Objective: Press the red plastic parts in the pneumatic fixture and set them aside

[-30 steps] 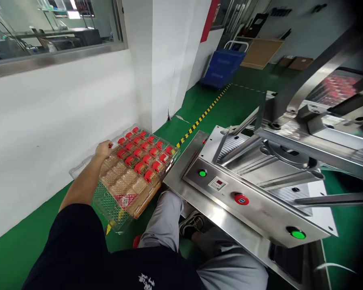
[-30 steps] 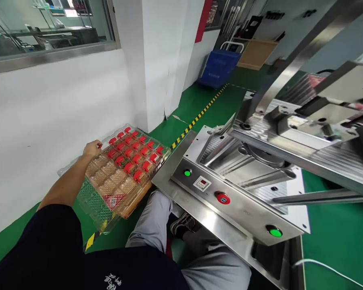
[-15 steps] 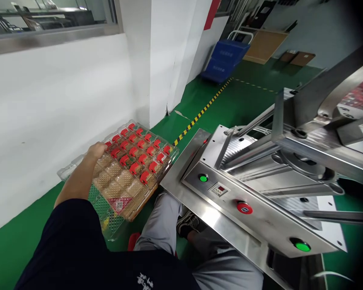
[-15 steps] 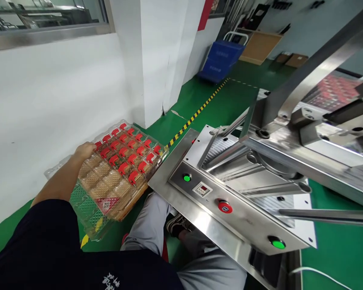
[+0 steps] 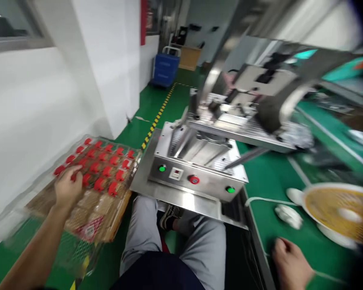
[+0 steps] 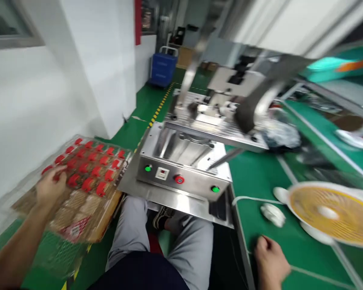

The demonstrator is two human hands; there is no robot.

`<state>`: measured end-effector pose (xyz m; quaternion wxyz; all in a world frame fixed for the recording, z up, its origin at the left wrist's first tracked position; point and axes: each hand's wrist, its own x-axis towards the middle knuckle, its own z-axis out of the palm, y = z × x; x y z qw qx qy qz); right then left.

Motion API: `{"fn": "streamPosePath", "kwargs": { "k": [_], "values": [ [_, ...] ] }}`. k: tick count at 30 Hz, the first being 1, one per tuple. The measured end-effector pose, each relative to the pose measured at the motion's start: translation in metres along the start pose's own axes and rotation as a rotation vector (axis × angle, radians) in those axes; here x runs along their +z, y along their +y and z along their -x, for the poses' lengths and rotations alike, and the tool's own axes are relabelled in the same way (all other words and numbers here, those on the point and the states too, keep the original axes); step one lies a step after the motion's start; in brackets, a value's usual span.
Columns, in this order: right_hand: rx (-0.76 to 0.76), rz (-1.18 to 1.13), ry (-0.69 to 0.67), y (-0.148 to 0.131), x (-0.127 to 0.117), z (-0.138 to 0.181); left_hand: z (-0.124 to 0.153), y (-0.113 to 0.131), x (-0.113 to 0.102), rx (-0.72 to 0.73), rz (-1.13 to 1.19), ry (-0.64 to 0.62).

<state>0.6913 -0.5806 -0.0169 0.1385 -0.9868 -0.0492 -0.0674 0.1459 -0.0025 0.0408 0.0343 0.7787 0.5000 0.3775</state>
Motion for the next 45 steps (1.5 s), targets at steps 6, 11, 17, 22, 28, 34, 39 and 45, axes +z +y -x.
{"fn": "streamPosePath", "kwargs": {
  "k": [6,11,17,22,28,34,39,45],
  "values": [
    [0.023,-0.153,0.078,-0.007,-0.001,0.003,0.053,0.109,0.017,0.370,0.285,-0.035],
    [0.018,-0.228,0.096,0.007,0.015,-0.003,0.110,0.147,0.078,0.482,0.491,-0.318],
    [0.011,-0.323,0.101,0.014,0.024,-0.004,0.182,0.148,0.146,0.360,0.464,-0.689],
    [0.011,-0.378,0.111,0.013,0.022,-0.006,0.212,0.149,0.160,0.431,0.373,-0.714],
    [0.033,-0.429,0.120,0.011,0.021,-0.006,0.215,0.146,0.157,0.508,0.245,-0.668],
    [0.035,-0.482,0.142,0.011,0.021,-0.007,0.218,0.142,0.148,0.563,0.180,-0.688],
    [0.017,-0.502,0.172,0.011,0.017,-0.004,0.226,0.143,0.142,0.582,0.105,-0.744],
    [0.023,-0.508,0.146,0.014,0.015,-0.003,0.233,0.165,0.116,0.606,0.006,-0.728]
  ]
}}
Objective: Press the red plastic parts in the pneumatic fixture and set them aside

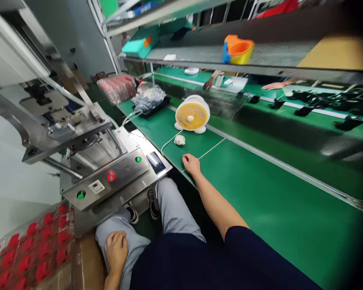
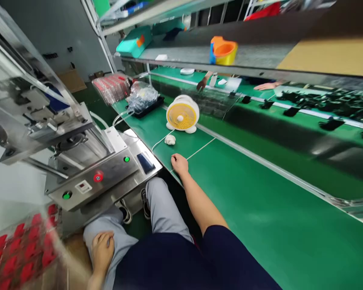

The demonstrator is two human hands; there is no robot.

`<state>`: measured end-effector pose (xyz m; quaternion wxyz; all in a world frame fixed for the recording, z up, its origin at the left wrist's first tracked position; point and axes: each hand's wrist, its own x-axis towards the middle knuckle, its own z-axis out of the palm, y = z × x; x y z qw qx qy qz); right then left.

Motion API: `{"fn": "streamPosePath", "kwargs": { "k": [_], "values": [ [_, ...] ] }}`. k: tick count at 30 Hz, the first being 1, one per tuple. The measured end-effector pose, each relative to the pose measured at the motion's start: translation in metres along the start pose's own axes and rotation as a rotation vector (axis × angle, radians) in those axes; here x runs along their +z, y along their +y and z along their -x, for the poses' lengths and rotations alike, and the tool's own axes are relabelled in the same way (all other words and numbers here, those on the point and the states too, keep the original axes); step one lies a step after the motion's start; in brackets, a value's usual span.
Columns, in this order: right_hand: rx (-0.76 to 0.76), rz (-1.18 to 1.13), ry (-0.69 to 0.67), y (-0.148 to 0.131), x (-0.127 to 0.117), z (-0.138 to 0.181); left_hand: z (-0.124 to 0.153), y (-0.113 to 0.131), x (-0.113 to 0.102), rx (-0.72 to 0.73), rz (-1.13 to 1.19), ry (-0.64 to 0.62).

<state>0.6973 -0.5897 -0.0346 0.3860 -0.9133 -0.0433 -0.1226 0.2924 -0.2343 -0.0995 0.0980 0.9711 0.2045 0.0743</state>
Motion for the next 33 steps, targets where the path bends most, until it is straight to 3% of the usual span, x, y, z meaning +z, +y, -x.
{"fn": "streamPosePath", "kwargs": {
  "k": [8,15,20,24,29,33],
  "values": [
    [0.016,0.008,-0.034,0.009,0.009,0.004,0.005,0.007,-0.011,-0.020,0.020,0.030],
    [-0.003,0.040,-0.025,0.005,0.007,0.006,0.004,0.006,-0.006,-0.017,-0.016,0.037],
    [-0.013,0.069,-0.013,0.002,0.005,0.004,0.000,-0.001,0.010,-0.027,-0.005,-0.013],
    [-0.021,0.075,-0.001,0.002,0.005,0.002,-0.021,0.009,0.027,0.031,0.042,-0.243],
    [-0.023,0.074,-0.007,0.005,0.006,0.002,-0.050,0.039,0.045,0.100,0.038,-0.593],
    [-0.018,0.079,-0.018,0.007,0.006,0.002,-0.061,0.052,0.058,0.098,-0.015,-0.736]
  ]
}}
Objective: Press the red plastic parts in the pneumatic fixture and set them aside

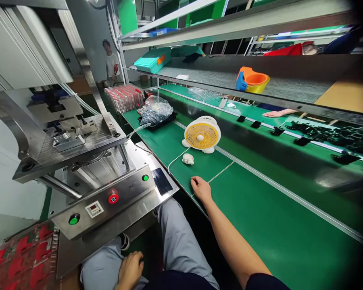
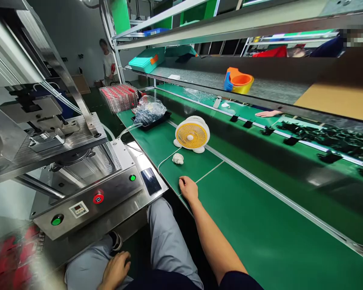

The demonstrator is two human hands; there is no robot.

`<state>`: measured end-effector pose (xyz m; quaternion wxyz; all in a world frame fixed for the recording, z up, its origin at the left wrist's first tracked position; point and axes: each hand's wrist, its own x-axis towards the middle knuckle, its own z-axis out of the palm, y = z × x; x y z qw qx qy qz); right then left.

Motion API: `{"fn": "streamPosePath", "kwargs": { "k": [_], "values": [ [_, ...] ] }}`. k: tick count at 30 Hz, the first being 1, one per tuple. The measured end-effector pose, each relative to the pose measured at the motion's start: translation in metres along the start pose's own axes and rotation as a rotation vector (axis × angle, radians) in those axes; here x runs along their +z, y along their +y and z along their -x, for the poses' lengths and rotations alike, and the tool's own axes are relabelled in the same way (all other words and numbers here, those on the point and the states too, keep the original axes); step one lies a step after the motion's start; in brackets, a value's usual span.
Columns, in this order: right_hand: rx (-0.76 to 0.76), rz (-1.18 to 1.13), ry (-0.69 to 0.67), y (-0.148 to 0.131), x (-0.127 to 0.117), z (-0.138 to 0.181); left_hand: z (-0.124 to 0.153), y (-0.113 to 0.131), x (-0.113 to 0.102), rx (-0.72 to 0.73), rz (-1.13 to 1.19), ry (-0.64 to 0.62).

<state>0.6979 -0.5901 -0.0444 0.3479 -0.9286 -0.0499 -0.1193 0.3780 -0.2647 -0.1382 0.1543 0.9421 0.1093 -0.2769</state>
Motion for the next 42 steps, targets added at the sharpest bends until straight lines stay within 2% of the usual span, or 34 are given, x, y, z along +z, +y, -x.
{"fn": "streamPosePath", "kwargs": {
  "k": [14,19,24,28,31,33,39,42],
  "values": [
    [0.007,-0.008,-0.010,-0.016,-0.007,-0.003,-0.010,-0.003,0.000,-0.032,0.088,-0.016],
    [0.034,0.015,-0.027,-0.030,-0.018,-0.005,-0.037,-0.014,0.016,0.033,0.140,-0.047],
    [0.115,0.013,-0.015,-0.037,-0.031,-0.009,-0.068,-0.025,0.041,0.203,0.315,0.055],
    [0.165,-0.011,0.019,-0.045,-0.044,0.014,-0.083,-0.029,0.043,0.221,0.392,0.016],
    [0.216,0.001,0.086,-0.042,-0.067,0.055,-0.090,-0.028,0.036,0.140,0.469,-0.070],
    [0.277,0.035,0.141,-0.030,-0.092,0.087,-0.091,-0.026,0.031,0.104,0.524,-0.108],
    [0.565,0.221,0.337,0.037,-0.197,0.171,-0.094,-0.026,0.034,0.129,0.571,-0.117],
    [0.720,0.312,0.437,0.064,-0.238,0.203,-0.097,-0.025,0.039,0.141,0.598,-0.130]
  ]
}}
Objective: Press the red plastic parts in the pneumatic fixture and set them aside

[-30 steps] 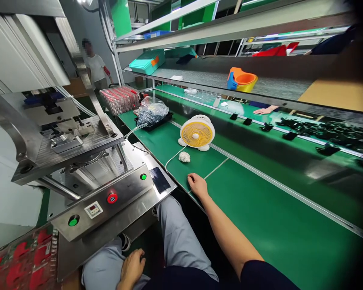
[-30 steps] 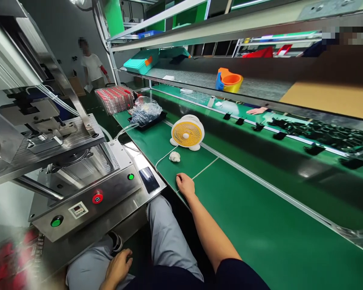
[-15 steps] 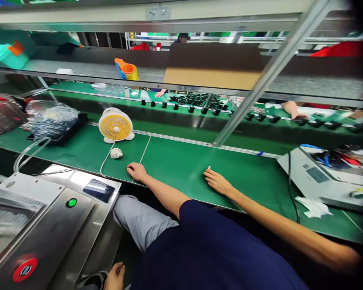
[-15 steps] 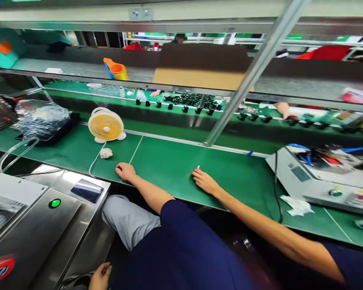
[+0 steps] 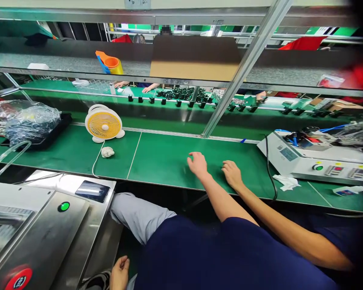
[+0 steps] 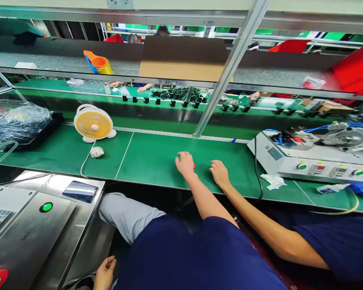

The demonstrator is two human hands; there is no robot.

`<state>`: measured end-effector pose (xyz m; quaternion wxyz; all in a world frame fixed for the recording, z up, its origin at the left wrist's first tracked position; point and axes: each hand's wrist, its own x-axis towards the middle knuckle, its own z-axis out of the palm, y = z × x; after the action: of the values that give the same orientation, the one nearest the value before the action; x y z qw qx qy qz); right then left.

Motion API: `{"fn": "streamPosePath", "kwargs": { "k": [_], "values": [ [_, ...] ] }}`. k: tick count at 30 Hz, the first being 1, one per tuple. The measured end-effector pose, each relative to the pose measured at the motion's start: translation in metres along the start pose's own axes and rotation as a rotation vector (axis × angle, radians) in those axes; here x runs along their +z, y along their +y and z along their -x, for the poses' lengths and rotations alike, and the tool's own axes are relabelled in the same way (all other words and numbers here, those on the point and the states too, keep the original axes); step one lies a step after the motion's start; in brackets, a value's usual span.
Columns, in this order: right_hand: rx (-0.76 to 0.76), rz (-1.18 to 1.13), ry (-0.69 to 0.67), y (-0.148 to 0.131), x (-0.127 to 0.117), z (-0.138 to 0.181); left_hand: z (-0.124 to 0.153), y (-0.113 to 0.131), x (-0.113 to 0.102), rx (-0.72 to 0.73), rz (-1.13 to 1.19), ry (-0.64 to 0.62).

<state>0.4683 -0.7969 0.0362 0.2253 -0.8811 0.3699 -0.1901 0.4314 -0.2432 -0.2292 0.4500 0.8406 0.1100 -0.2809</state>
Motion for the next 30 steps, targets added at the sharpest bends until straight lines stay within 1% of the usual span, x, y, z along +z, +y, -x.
{"fn": "streamPosePath", "kwargs": {
  "k": [2,5,7,9,11,12,14,15,17,18,19,20,22,23,25,27,30],
  "values": [
    [0.094,0.036,0.041,0.021,-0.012,-0.001,0.001,0.001,0.003,0.037,0.019,0.017],
    [0.154,0.025,0.051,0.037,-0.013,0.005,0.009,0.009,0.005,0.103,0.022,0.067],
    [0.133,-0.019,0.041,0.036,-0.006,0.009,0.018,0.018,0.005,0.112,0.003,0.100],
    [0.085,-0.085,0.014,0.025,0.008,0.010,0.028,0.028,0.005,0.118,-0.001,0.133],
    [0.015,-0.174,-0.045,0.001,0.029,0.010,0.038,0.040,0.003,0.141,0.050,0.166],
    [-0.030,-0.227,-0.088,-0.015,0.042,0.011,0.043,0.048,0.001,0.156,0.093,0.185],
    [-0.147,-0.345,-0.202,-0.059,0.072,0.021,0.055,0.067,-0.006,0.190,0.186,0.221],
    [-0.216,-0.400,-0.267,-0.084,0.087,0.030,0.063,0.079,-0.011,0.211,0.222,0.236],
    [-0.371,-0.556,-0.425,-0.137,0.113,0.061,0.081,0.109,-0.028,0.280,0.264,0.284],
    [-0.448,-0.661,-0.520,-0.162,0.122,0.082,0.091,0.126,-0.038,0.332,0.272,0.337],
    [-0.520,-0.790,-0.632,-0.186,0.127,0.104,0.103,0.143,-0.048,0.395,0.268,0.418],
    [-0.584,-0.917,-0.751,-0.206,0.129,0.128,0.116,0.160,-0.059,0.469,0.245,0.515],
    [-0.701,-1.104,-0.966,-0.239,0.124,0.173,0.142,0.191,-0.079,0.604,0.167,0.729],
    [-0.763,-1.166,-1.035,-0.252,0.119,0.192,0.154,0.204,-0.088,0.664,0.116,0.826],
    [-0.890,-1.288,-1.115,-0.271,0.105,0.222,0.177,0.225,-0.101,0.771,0.005,0.988],
    [-0.977,-1.423,-1.162,-0.285,0.093,0.240,0.196,0.238,-0.111,0.873,-0.119,1.100],
    [-1.006,-1.574,-1.257,-0.297,0.086,0.251,0.214,0.245,-0.119,0.980,-0.287,1.163]
  ]
}}
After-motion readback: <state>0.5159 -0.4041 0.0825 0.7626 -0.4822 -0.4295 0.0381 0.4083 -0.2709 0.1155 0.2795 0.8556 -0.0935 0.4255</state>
